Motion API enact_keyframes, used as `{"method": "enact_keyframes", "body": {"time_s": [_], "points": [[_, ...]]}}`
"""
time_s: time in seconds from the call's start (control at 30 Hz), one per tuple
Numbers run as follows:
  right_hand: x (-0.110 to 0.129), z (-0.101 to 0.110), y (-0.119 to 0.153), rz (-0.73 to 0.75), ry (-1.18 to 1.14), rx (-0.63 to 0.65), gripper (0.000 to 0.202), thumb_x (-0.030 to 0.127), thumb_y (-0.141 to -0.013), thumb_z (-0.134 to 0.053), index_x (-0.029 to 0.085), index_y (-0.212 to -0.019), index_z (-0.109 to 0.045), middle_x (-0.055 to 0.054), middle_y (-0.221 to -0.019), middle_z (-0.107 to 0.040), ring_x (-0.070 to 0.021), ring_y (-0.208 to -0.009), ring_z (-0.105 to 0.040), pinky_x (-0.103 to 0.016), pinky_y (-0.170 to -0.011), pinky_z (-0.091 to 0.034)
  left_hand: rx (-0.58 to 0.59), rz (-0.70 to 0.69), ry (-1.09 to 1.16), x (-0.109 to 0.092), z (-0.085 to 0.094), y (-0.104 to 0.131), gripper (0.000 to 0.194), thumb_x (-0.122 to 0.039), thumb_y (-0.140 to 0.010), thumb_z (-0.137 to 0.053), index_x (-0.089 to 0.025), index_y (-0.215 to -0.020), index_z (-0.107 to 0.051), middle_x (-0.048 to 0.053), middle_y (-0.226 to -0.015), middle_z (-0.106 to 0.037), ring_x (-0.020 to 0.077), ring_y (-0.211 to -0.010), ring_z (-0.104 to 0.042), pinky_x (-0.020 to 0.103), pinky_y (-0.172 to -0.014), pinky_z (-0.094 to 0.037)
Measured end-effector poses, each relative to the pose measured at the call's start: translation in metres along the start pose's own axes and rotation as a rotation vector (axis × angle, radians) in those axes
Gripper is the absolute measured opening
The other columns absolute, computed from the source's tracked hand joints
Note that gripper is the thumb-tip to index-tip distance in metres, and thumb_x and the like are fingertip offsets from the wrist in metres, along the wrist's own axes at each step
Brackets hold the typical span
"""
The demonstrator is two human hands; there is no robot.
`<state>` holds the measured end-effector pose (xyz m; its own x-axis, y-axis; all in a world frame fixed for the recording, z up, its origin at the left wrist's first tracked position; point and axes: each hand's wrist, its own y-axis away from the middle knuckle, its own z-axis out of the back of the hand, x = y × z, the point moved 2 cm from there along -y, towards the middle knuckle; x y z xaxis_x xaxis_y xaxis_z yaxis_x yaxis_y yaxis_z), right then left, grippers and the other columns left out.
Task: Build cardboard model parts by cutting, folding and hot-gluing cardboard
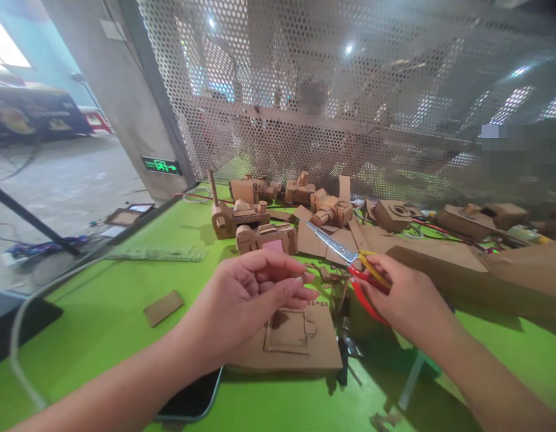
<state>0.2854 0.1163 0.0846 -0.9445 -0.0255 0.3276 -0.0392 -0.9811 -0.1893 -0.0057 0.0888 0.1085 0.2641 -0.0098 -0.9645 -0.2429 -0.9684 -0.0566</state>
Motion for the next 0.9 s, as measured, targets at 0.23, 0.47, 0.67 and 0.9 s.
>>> {"method": "enact_keyframes", "body": {"time_s": [0.23,0.47,0.67,0.9], "points": [[0.004,0.0,0.005,-0.018,-0.064,0.02,0.049,0.059,-0.094,-0.068,0.029,-0.131,-0.08,-0.012,-0.121,-0.091,-0.0427,-0.114,-0.087,-0.054,-0.089,-0.067,0.019,0.063,0.011,0.006,-0.001,0.003,0.02,-0.014,-0.095,-0.092,-0.02,-0.113,-0.085,0.004,-0.106,-0.095,0.0194,-0.107,-0.091,0.015,-0.088,-0.072],[0.007,0.0,0.009,-0.013,-0.098,0.027,0.044,0.062,-0.093,-0.069,0.034,-0.126,-0.079,-0.005,-0.116,-0.093,-0.0398,-0.11,-0.087,-0.054,-0.093,-0.066,0.03,0.128,-0.1,0.008,0.0,0.006,0.013,-0.019,-0.098,-0.089,-0.021,-0.111,-0.086,0.004,-0.095,-0.095,0.0151,-0.083,-0.091,0.013,-0.068,-0.07],[0.002,-0.005,0.005,0.0,-0.046,0.013,0.047,0.06,-0.091,-0.073,0.034,-0.129,-0.08,-0.008,-0.119,-0.091,-0.0432,-0.114,-0.085,-0.055,-0.09,-0.066,0.012,0.095,-0.184,0.005,0.002,0.002,0.016,-0.028,-0.101,-0.084,-0.021,-0.115,-0.087,0.003,-0.088,-0.093,0.0151,-0.075,-0.088,0.017,-0.067,-0.071],[-0.002,-0.012,-0.003,0.01,0.013,-0.024,0.038,0.041,-0.1,-0.07,0.026,-0.135,-0.077,-0.016,-0.131,-0.088,-0.0449,-0.119,-0.082,-0.054,-0.092,-0.063,0.022,-0.02,-0.455,0.01,0.005,0.002,0.022,-0.04,-0.104,-0.076,-0.024,-0.118,-0.083,0.004,-0.094,-0.091,0.0213,-0.086,-0.088,0.031,-0.081,-0.073]]}}
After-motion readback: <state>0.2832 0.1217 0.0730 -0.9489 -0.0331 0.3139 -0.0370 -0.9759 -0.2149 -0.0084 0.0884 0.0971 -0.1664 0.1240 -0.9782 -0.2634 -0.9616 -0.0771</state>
